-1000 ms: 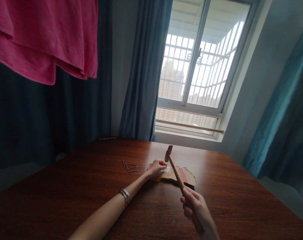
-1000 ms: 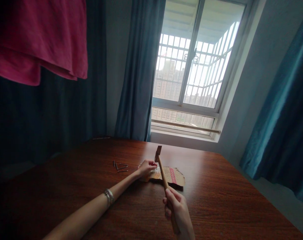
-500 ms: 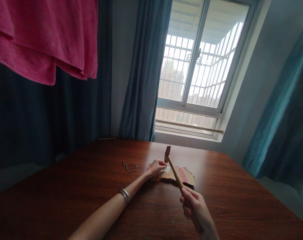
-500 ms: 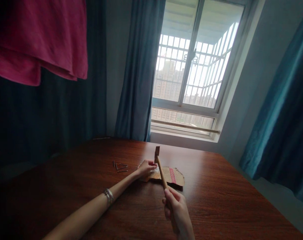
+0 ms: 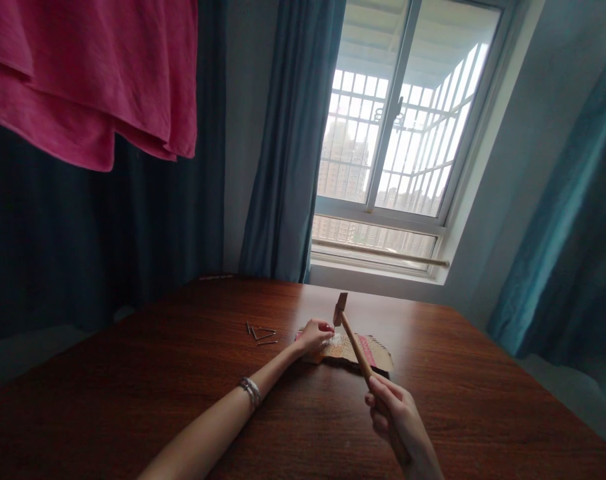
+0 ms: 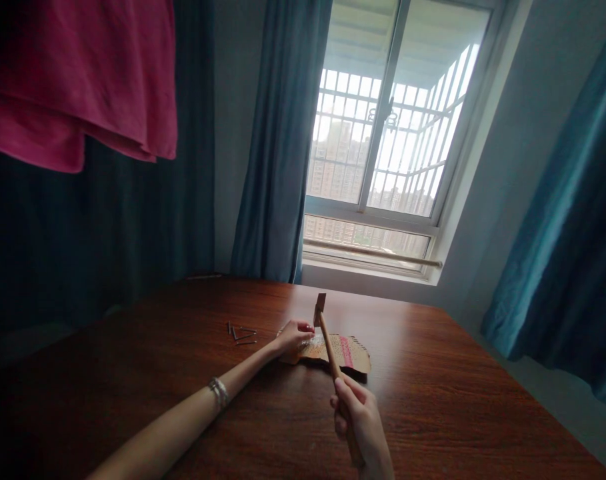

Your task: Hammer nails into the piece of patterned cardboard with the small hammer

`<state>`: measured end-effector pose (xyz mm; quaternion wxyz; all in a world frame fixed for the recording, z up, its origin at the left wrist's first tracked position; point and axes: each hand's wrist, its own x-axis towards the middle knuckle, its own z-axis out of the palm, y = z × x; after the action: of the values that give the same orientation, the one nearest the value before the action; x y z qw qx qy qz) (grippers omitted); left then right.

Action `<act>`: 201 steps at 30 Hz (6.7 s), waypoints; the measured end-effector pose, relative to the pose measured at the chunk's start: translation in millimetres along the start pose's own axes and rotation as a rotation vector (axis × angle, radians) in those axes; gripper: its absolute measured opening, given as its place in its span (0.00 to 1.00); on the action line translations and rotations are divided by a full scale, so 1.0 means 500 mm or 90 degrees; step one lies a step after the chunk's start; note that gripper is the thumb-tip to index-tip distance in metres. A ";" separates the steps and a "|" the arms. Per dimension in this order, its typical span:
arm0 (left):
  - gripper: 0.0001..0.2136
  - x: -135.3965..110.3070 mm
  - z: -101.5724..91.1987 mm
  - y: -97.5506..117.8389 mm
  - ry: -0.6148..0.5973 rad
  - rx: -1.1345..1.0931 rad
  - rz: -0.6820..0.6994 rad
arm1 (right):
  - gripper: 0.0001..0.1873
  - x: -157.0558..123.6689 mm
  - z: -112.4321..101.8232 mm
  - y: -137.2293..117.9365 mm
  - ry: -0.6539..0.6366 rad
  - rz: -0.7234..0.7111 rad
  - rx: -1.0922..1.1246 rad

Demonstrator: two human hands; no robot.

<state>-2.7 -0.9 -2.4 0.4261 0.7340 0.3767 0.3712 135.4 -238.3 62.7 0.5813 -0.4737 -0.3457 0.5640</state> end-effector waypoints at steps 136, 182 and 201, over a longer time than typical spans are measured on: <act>0.17 -0.053 -0.126 0.139 -0.049 -0.012 0.014 | 0.17 0.286 0.035 0.035 -0.015 -0.347 -0.323; 0.19 0.016 -0.006 0.019 -0.080 -0.095 0.061 | 0.12 0.373 0.001 0.069 0.048 -0.378 -0.527; 0.13 0.020 0.006 -0.013 -0.013 0.082 0.166 | 0.10 0.374 -0.004 0.087 0.073 -0.403 -0.627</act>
<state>2.9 8.8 -7.1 0.3297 0.8063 0.2970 0.3911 146.3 -58.6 -3.7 0.4508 -0.5912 -0.6597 0.1097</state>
